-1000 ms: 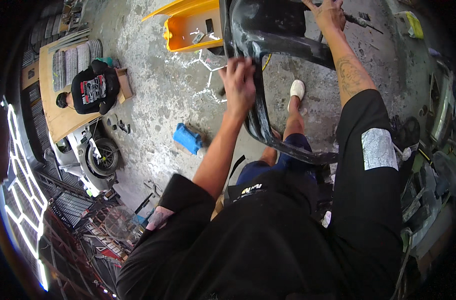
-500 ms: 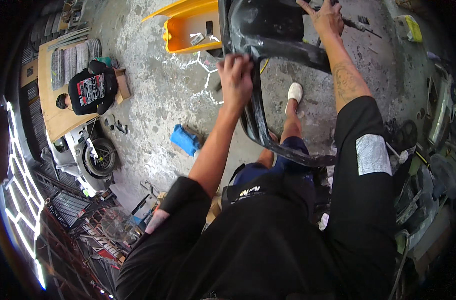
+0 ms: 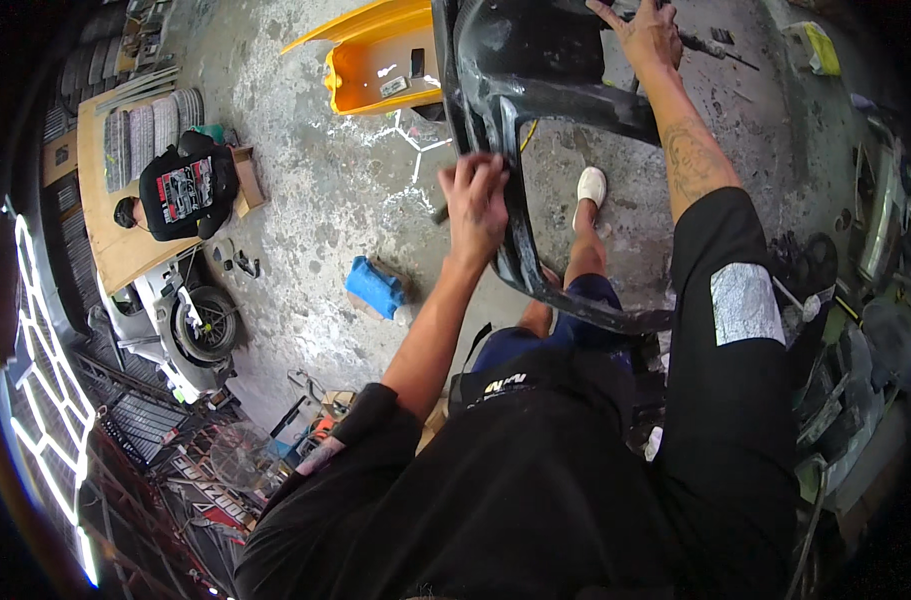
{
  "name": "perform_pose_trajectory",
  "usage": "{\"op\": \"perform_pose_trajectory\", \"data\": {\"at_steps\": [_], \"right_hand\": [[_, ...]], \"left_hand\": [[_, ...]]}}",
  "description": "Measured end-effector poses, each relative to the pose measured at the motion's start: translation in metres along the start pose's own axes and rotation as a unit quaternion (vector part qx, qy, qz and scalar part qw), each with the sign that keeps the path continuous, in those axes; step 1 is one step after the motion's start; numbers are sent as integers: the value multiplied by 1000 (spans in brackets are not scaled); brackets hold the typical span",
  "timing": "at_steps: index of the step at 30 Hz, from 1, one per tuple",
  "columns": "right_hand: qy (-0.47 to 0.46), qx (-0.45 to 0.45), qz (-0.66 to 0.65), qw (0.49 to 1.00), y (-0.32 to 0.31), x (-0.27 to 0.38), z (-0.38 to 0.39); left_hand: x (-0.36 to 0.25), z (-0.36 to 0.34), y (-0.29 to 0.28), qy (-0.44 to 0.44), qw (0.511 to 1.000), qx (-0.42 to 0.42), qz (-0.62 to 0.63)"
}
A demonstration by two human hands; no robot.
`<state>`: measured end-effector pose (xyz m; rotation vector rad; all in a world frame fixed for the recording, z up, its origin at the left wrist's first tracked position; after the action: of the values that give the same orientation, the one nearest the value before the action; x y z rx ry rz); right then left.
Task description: The person sands a large, curved carbon fiber part using a sanding block. They repeatedly dip the sanding block into a yellow tub of water to wet it before continuing to sand the surface of the part.
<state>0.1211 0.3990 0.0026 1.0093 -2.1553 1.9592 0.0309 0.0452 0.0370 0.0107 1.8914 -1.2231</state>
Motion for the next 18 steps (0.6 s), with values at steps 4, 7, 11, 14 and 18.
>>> {"op": "perform_pose_trajectory", "data": {"at_steps": [4, 7, 11, 14, 18], "right_hand": [[76, 95, -80, 989, -7, 20, -6], [-12, 26, 41, 999, 6, -22, -2], [-24, 7, 23, 999, 8, 2, 2], [-31, 6, 2, 1000, 2, 9, -5], [-35, -9, 23, 999, -5, 0, -2]], "left_hand": [[-5, -63, 1, 10, 999, -46, 5], [-9, -17, 5, 10, 1000, -4, -9], [-5, -48, -4, 9, 1000, 1, -19], [-1, -93, -19, -9, 999, -51, 13], [74, -113, -55, -178, 979, -50, 80]]}}
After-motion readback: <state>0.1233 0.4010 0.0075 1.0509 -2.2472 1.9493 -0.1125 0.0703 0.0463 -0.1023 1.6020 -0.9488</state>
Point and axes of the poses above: each hand's wrist, its own z-axis away from the middle knuckle, its own y-axis out of the palm, x = y × z, the point moved 3 cm from there along -z, towards the middle knuckle, and after that the axes turned 11 degrees about -y, right-handed, at the moved point
